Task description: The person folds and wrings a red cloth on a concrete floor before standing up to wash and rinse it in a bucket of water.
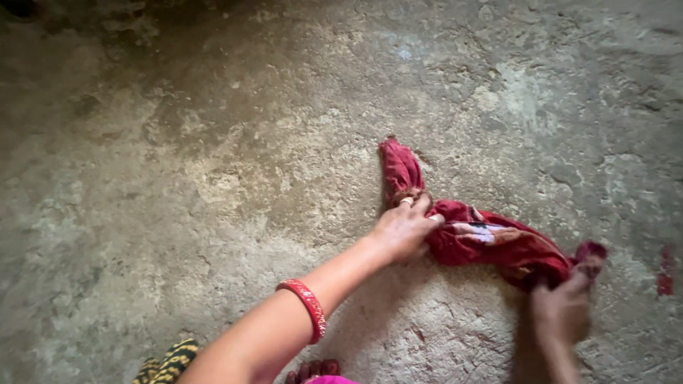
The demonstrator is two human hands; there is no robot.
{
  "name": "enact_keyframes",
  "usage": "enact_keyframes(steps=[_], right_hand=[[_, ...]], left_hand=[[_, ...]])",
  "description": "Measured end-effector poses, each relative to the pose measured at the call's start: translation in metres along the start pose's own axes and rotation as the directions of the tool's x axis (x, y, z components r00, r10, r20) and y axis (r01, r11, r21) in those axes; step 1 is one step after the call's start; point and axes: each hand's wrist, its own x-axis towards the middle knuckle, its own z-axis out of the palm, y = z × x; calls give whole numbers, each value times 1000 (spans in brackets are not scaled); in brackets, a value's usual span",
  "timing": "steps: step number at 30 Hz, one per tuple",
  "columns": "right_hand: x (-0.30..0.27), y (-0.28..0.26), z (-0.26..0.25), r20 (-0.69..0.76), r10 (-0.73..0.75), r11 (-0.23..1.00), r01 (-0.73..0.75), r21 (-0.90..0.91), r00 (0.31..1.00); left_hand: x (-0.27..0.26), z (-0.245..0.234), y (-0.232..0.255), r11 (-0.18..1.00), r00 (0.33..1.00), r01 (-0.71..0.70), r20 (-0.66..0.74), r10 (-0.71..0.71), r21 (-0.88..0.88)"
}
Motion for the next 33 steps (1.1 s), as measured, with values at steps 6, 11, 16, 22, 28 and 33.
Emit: enact_keyframes(steps=[6, 11, 16, 22, 28, 33], right_hand=[[-60, -169, -33, 384, -31, 909, -134, 394, 923], [-127, -324, -57, 594, -388, 870, 68, 488, 705], [-204, -363, -61, 339, -845, 529, 552, 644, 414], [-148, -311, -65, 354, -833, 553, 654, 516, 425], [-53, -173, -63, 324, -572, 820, 507, 267, 754], [-14, -7, -57, 364, -98, 992, 121, -40, 926]], left_hand=[[-29, -22, -73, 994, 990, 86, -113, -79, 64], [-140, -69, -168, 833, 793, 552, -323, -518, 20], [-260, -77, -227, 564, 504, 825, -457, -733, 4], [-260, -55, -245, 534, 386, 839, -574, -722, -108], [-106, -14, -185, 854, 669, 520, -628, -399, 12], [18, 19, -55, 970, 894, 193, -381, -235, -147]])
